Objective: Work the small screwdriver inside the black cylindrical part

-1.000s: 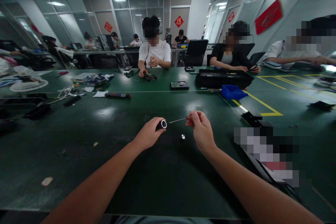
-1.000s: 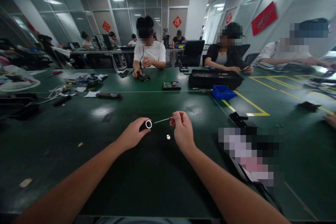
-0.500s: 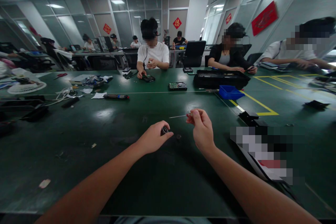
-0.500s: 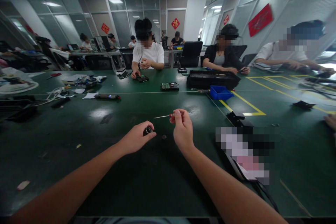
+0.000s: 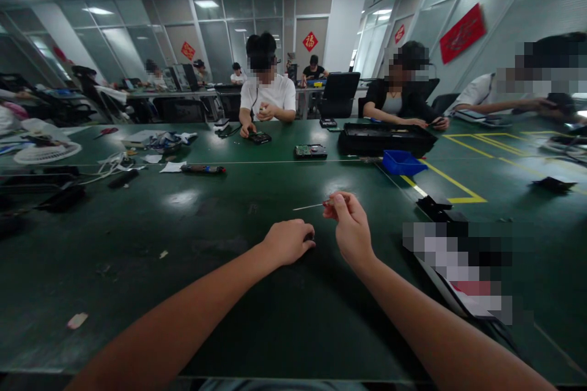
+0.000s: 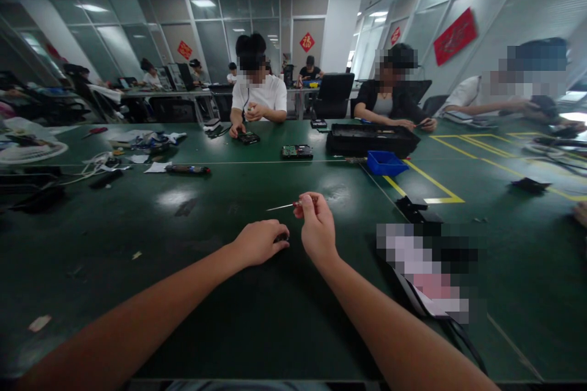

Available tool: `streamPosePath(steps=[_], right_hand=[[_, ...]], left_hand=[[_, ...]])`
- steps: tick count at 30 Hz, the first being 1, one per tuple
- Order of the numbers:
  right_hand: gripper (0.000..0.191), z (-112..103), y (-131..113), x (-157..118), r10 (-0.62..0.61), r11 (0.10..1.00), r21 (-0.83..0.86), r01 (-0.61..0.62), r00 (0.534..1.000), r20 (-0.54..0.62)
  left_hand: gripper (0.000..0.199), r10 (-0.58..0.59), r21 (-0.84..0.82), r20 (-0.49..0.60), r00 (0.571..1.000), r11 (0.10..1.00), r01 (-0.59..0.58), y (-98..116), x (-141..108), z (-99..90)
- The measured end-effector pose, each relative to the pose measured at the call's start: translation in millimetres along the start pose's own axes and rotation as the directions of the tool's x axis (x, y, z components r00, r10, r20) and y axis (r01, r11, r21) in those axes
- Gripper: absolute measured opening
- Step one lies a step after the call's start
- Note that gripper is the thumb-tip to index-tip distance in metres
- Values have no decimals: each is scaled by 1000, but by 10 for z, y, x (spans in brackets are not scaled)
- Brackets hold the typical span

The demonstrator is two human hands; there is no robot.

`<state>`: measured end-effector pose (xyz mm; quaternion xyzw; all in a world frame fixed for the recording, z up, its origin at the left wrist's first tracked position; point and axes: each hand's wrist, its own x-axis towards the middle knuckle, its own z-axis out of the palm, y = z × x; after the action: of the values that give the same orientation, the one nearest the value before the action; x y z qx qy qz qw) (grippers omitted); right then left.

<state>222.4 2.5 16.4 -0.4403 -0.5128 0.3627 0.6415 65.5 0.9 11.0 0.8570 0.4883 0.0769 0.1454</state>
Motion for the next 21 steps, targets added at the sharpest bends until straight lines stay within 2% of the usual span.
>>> streamPosePath(steps=[5, 8, 11, 14, 17, 21], right_hand=[[27, -8, 1, -2, 5, 1000, -9, -5, 1000, 9], [26, -10, 9, 1, 8, 1000, -2, -8, 1000, 12], [25, -7, 25, 6, 28, 1000, 8, -28, 999, 25], [25, -4, 42, 11, 40, 999, 5, -40, 998, 44], [24, -3, 50, 16, 45, 999, 4, -45, 998, 46], [24, 1, 54, 13, 54, 999, -6, -53, 996, 66]], left_hand=[[16, -54, -166, -26, 998, 985, 49, -134, -30, -82], [20, -137, -287, -39, 990, 950, 121, -329, -105, -192], [23, -242, -453, 16, 970, 863, 223, -579, -214, -339], [29, -350, -644, 32, 936, 709, 287, -863, -356, -502], [28, -527, -808, 39, 849, 483, 337, -1190, -543, -661], [23, -704, -966, 9, 710, 177, 188, -1649, -890, -877]])
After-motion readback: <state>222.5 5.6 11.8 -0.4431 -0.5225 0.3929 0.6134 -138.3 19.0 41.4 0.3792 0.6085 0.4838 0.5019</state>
